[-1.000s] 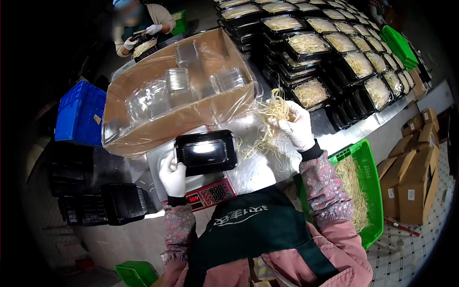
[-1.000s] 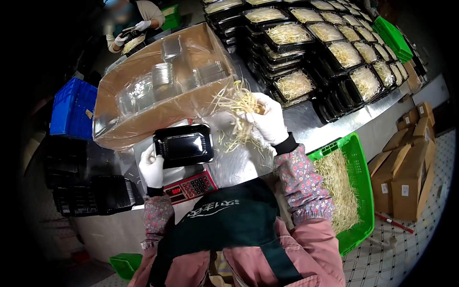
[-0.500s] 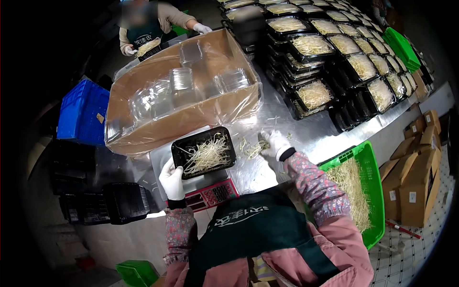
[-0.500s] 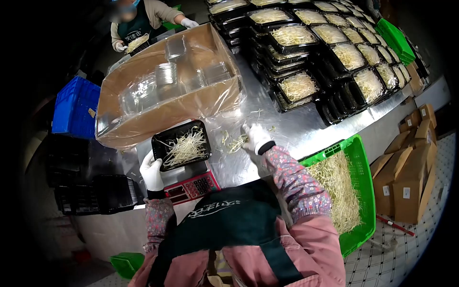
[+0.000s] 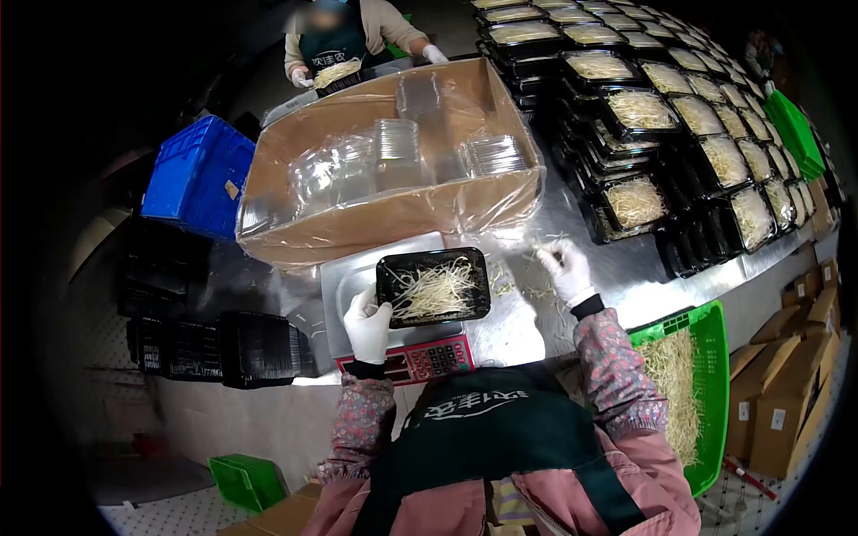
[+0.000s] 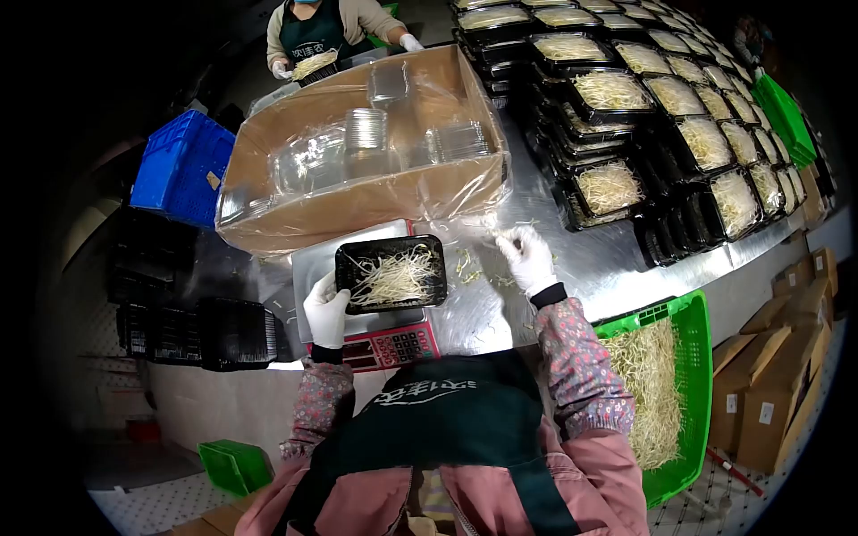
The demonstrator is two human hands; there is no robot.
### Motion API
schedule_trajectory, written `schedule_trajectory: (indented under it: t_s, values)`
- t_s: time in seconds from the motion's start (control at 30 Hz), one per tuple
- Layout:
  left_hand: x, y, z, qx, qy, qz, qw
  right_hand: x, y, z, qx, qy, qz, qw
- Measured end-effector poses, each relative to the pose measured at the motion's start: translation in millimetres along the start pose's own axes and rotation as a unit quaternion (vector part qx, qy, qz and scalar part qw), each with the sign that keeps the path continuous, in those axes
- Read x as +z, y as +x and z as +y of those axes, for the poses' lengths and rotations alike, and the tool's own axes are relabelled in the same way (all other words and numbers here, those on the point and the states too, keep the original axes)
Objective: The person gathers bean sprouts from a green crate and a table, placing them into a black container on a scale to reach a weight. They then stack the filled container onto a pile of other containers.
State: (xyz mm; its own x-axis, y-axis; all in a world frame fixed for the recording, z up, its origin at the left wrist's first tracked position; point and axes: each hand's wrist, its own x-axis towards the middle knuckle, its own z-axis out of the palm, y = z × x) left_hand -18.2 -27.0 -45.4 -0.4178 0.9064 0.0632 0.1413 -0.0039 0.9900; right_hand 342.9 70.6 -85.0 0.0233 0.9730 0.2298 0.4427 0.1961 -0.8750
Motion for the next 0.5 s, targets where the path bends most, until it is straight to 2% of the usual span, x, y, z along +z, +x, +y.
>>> schedule_trajectory:
  t_s: [0.1,0.13,0.2,0.23,0.27,0.3,0.4,0.43,0.5]
  values:
    - [14,-4,11,0.024,0.057,-0.014,0.998,-24,12,-113,-0.170,0.094,0.059,0.979]
    - [20,-5,19,0.030,0.095,-0.016,0.995,-20,11,-134,-0.220,0.090,0.070,0.969]
    - [31,-6,21,0.029,0.099,-0.035,0.994,6,4,-148,-0.291,0.033,0.031,0.956]
    - [36,-6,21,0.029,0.101,-0.044,0.993,24,0,-137,-0.271,0.009,-0.069,0.960]
    - [39,-7,24,0.007,0.101,-0.058,0.993,37,-5,-127,-0.274,-0.147,-0.159,0.937]
    - [40,-5,22,0.005,0.092,-0.060,0.994,44,-10,-121,-0.272,-0.150,-0.186,0.932]
    - [27,-3,16,-0.024,0.067,-0.060,0.996,21,-9,-116,-0.236,-0.030,-0.083,0.968]
    - [17,-1,-1,-0.046,-0.025,-0.029,0.998,2,-5,-110,-0.189,-0.018,-0.072,0.979]
    - [-5,3,9,-0.035,-0.111,-0.026,0.993,-23,-6,-67,-0.085,0.040,0.007,0.996]
